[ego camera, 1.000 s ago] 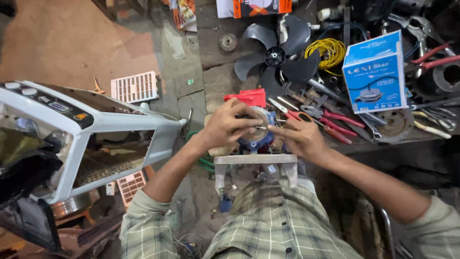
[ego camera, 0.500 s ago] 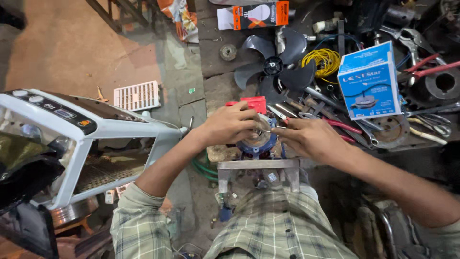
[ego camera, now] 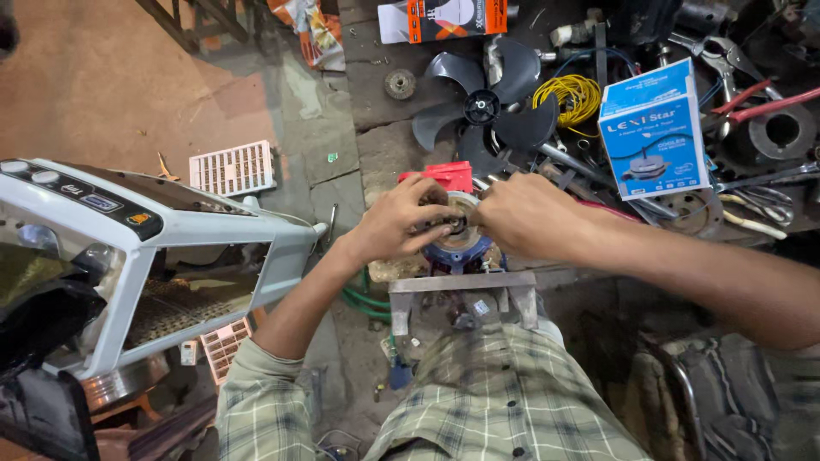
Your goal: The person works on a small electrical motor clamped in a vise, using a screwdriver to adjust internal components. They repeatedly insert and remove a small metal piece, then use pliers to manipulate parts inside the motor housing.
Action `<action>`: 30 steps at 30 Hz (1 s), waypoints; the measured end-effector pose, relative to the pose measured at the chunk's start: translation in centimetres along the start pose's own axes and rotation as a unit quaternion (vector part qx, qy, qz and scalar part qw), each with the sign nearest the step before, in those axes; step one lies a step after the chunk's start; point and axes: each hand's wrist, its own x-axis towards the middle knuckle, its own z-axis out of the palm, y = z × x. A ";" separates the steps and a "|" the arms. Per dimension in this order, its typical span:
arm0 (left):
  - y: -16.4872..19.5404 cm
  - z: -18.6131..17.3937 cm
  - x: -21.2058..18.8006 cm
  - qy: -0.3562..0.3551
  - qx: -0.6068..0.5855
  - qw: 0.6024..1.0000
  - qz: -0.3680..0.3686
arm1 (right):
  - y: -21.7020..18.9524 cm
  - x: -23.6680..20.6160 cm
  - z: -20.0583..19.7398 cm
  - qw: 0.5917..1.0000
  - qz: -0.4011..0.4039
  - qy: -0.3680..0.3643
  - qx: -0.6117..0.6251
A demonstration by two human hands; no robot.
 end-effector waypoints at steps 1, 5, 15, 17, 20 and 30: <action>0.1 0.0 0.0 0.003 -0.005 1.000 -0.002 | 0.1 0.0 0.5 0.997 -0.023 0.061 0.051; -0.2 0.6 -0.4 0.019 -0.029 0.999 -0.008 | 0.9 -1.9 5.1 0.943 -0.049 0.255 0.208; 1.2 -2.3 2.0 -0.053 -0.025 0.998 0.005 | 1.1 -0.6 12.1 0.866 -0.080 0.391 0.302; 3.9 -5.2 2.7 0.009 0.016 1.000 0.020 | 1.6 -0.6 11.7 0.865 -0.098 0.382 0.310; 8.7 -9.6 -0.1 0.234 0.015 0.969 0.078 | 1.8 -1.0 11.1 0.861 -0.103 0.383 0.317; 10.2 -11.4 -1.6 0.326 -0.062 0.938 0.097 | 0.5 -2.8 8.2 0.908 -0.038 0.338 0.244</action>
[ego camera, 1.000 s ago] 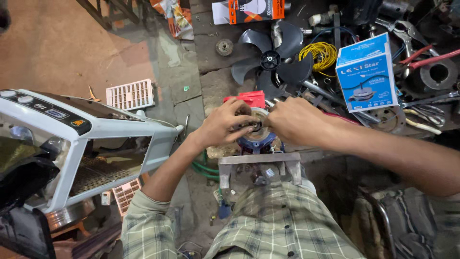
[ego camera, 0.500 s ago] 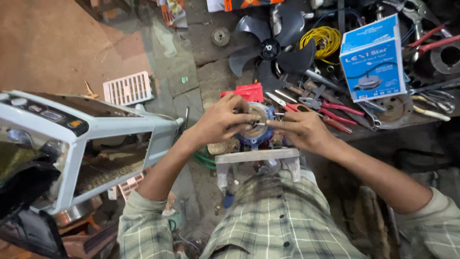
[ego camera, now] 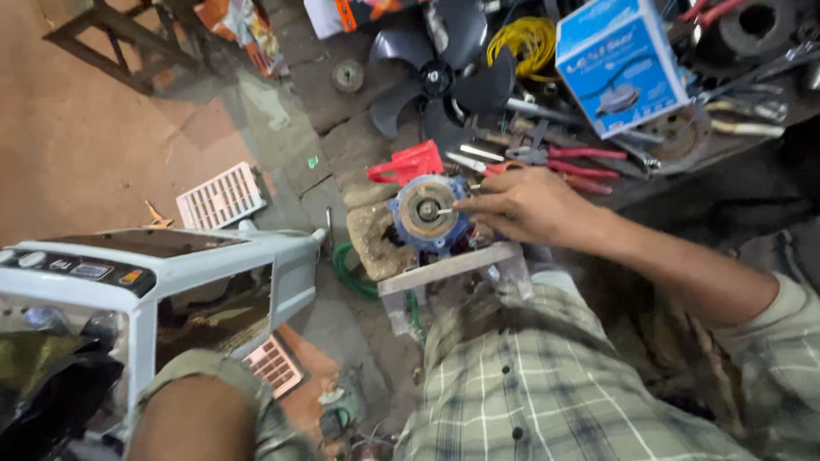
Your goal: The person works on a small electrical motor clamped in a vise, using a screwdriver to adjust internal components. They repeatedly insert and remove a small metal piece, then use pliers to manipulate parts inside the motor housing.
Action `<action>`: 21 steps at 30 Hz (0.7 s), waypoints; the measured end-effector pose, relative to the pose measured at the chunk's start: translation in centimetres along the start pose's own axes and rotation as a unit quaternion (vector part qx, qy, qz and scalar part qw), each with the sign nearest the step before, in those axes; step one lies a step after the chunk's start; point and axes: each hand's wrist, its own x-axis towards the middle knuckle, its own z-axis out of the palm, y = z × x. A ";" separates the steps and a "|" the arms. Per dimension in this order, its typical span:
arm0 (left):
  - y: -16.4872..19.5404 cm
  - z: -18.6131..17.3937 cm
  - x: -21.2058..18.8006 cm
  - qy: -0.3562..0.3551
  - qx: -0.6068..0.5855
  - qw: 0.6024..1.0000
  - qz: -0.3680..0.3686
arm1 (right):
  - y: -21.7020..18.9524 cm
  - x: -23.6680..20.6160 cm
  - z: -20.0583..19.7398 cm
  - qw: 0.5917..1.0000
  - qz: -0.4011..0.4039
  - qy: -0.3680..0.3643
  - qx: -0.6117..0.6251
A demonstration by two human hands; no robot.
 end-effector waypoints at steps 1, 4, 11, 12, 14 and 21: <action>0.5 -0.5 0.3 0.001 -0.002 1.000 0.002 | -0.3 0.0 -0.1 1.000 0.011 0.003 0.008; 1.3 -1.6 0.7 0.007 -0.005 1.000 0.009 | -0.9 0.2 -0.2 1.000 0.008 0.013 -0.003; 2.9 -1.6 0.5 0.021 -0.016 1.000 -0.004 | -1.1 0.2 -0.9 0.999 -0.020 0.013 -0.032; 3.1 -1.5 0.4 0.023 -0.017 1.000 -0.007 | -1.2 0.2 -1.2 0.999 -0.028 0.010 -0.034; 4.4 -2.2 0.5 0.020 -0.016 1.000 -0.016 | -1.6 0.3 -1.9 0.998 0.022 -0.048 -0.040; 4.8 -3.6 0.2 0.019 -0.016 0.999 -0.020 | -3.2 1.7 -3.9 0.992 0.009 -0.093 -0.086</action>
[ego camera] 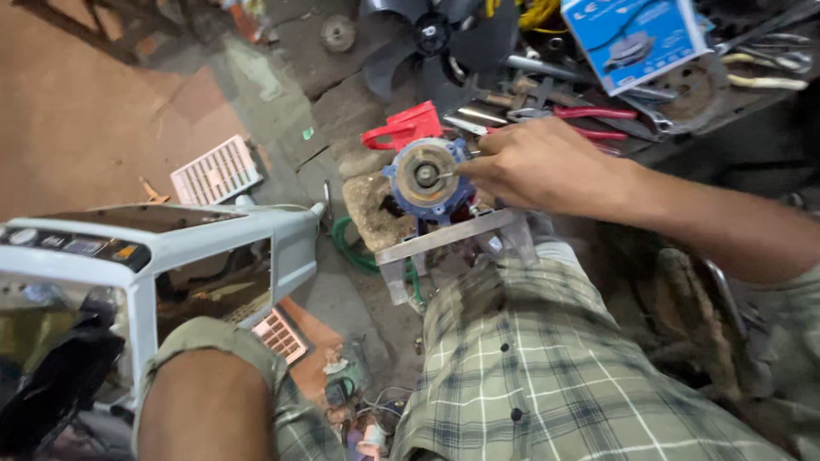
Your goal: The person works on a small electrical motor clamped in a vise, using a screwdriver to adjust internal components. They repeatedly insert and remove a small metal piece, then use pliers to manipulate parts inside the motor housing.
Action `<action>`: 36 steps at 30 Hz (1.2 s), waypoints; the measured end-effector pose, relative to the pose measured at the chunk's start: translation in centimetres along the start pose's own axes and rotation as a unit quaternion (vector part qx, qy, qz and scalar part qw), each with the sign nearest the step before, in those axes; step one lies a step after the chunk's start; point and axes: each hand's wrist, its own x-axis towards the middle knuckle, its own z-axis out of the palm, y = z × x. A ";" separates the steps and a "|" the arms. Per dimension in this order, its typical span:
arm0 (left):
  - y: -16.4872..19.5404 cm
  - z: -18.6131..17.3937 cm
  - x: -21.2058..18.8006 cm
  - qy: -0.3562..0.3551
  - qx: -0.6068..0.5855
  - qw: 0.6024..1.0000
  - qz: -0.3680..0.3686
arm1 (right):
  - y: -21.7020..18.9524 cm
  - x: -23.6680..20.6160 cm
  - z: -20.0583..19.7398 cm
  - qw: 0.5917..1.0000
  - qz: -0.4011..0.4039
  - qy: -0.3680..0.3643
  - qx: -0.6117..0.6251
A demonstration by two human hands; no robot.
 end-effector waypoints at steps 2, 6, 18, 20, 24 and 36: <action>0.0 0.0 -0.1 -0.003 0.001 1.000 -0.001 | -0.1 0.5 -0.3 1.000 -0.014 0.008 -0.021; -1.3 0.9 -0.4 0.004 0.000 1.000 -0.001 | -0.1 1.1 -0.7 0.999 -0.039 0.034 -0.016; -2.6 3.2 -1.8 0.012 0.025 1.000 -0.003 | 1.0 2.0 1.3 0.998 -0.027 -0.044 -0.047; -1.9 2.9 -1.0 0.015 0.026 0.999 0.013 | 1.9 1.2 2.3 0.996 -0.063 0.059 0.004; -6.7 5.5 -0.5 -0.120 0.096 0.987 -0.049 | 2.8 -0.8 5.2 0.986 -0.072 0.136 0.067; -16.5 10.3 -3.4 -0.488 0.066 0.870 -0.036 | 4.8 -0.1 5.4 0.987 -0.088 0.101 0.088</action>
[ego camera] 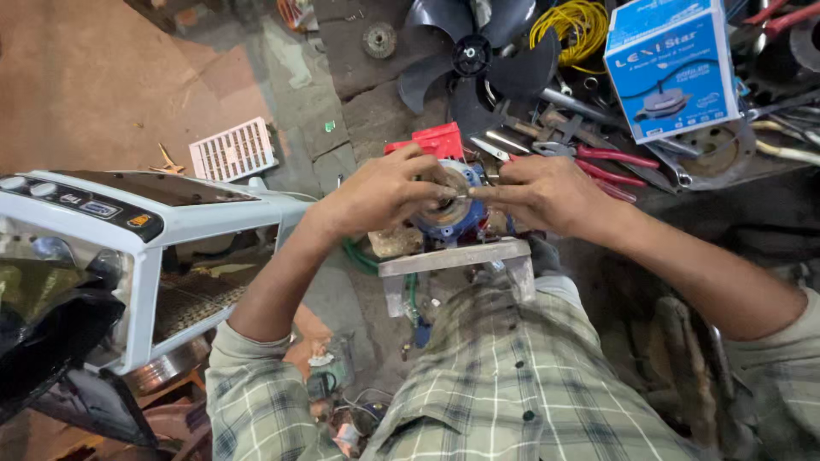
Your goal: The person works on a small electrical motor clamped in a vise, using a screwdriver to adjust internal components. They repeatedly insert and remove a small metal piece, then use pliers to manipulate parts inside the motor housing.
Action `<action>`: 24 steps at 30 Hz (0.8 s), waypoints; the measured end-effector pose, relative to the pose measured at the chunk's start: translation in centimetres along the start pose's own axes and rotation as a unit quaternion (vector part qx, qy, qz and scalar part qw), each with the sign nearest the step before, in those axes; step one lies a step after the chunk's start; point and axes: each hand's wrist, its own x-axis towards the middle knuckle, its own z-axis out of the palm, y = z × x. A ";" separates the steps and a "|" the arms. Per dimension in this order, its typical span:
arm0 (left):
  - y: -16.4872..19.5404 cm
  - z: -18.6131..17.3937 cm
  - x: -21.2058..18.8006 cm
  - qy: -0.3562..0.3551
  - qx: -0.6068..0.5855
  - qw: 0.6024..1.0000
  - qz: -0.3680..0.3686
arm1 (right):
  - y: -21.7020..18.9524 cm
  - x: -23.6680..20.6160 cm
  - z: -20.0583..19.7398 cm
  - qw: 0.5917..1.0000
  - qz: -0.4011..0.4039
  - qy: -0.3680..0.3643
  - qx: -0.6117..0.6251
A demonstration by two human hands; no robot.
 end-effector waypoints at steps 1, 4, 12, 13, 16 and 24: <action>-0.3 -0.2 0.1 -0.009 0.011 1.000 0.002 | -0.2 0.4 -0.5 1.000 0.007 -0.004 0.000; -0.8 0.4 0.4 -0.027 0.037 0.999 0.017 | -1.1 1.2 -1.9 0.999 0.018 -0.036 -0.024; -0.4 2.4 0.4 0.054 0.084 0.995 0.003 | -3.6 2.8 -4.6 0.990 0.000 -0.112 -0.080; -0.2 2.4 0.0 0.064 0.053 0.996 -0.011 | -3.9 3.2 -4.6 0.987 0.015 -0.136 -0.080; -0.3 2.4 -0.6 0.092 -0.013 0.995 -0.031 | -4.0 4.5 -4.7 0.974 0.043 -0.196 -0.103; -0.7 2.9 -1.0 0.116 -0.035 0.992 -0.021 | -3.9 4.8 -2.6 0.961 0.027 -0.194 -0.193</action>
